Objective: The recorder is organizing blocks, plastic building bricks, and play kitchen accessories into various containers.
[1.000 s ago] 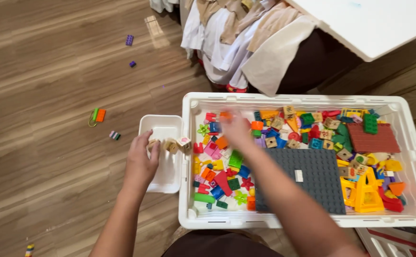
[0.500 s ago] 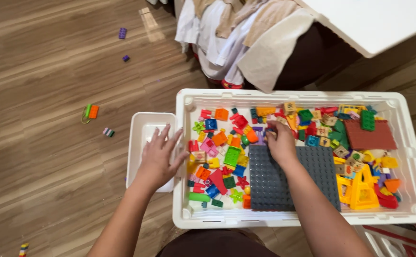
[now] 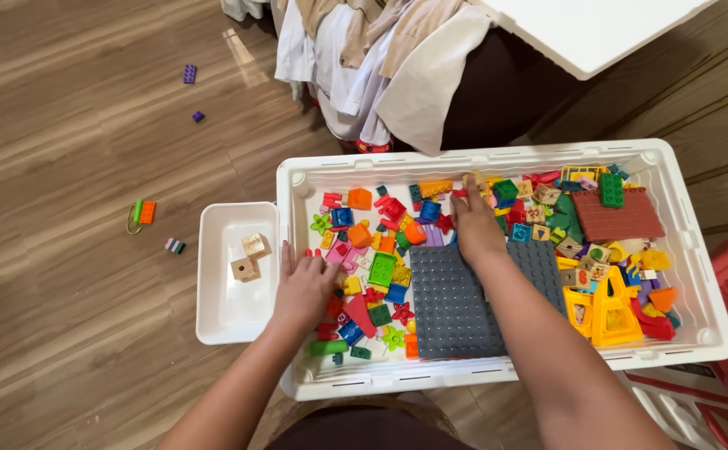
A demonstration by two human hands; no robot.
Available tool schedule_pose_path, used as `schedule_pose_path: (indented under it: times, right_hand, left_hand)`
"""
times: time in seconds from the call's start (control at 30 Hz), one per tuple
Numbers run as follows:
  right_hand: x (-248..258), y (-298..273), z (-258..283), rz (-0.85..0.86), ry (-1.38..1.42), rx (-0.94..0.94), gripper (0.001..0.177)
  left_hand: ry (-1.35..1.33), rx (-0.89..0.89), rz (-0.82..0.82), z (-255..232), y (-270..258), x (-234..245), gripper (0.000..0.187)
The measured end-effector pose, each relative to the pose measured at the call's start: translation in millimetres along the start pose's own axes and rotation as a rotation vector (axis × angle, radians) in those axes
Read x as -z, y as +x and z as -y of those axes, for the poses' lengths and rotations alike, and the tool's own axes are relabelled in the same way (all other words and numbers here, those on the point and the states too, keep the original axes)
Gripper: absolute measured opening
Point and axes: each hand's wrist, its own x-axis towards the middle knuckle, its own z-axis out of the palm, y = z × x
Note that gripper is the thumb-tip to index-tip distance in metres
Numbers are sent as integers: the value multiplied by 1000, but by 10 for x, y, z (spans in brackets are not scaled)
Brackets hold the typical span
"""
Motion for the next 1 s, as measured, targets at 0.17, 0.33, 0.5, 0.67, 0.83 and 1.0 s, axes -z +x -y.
schedule_pose_path:
  times: [0.17, 0.33, 0.5, 0.67, 0.83, 1.0]
  right_hand:
    - [-37, -153, -60, -13, -266, 100, 36]
    - [-30, -11, 74, 13, -175, 11, 39]
    - [-250, 18, 185, -49, -52, 46, 35]
    - [-409, 133, 16, -61, -356, 155, 55]
    - [-82, -25, 110, 63, -289, 12, 34]
    - [-2, -33, 105, -42, -168, 17, 33]
  left_hand:
    - [-552, 176, -511, 248, -226, 396, 33]
    - [-600, 342, -573, 705, -456, 367, 48]
    - [-547, 276, -697, 887, -417, -48, 64]
    - [-437, 345, -289, 932, -412, -419, 61]
    - [-541, 292, -20, 757, -607, 89, 65]
    - [-595, 260, -351, 652, -513, 193, 58]
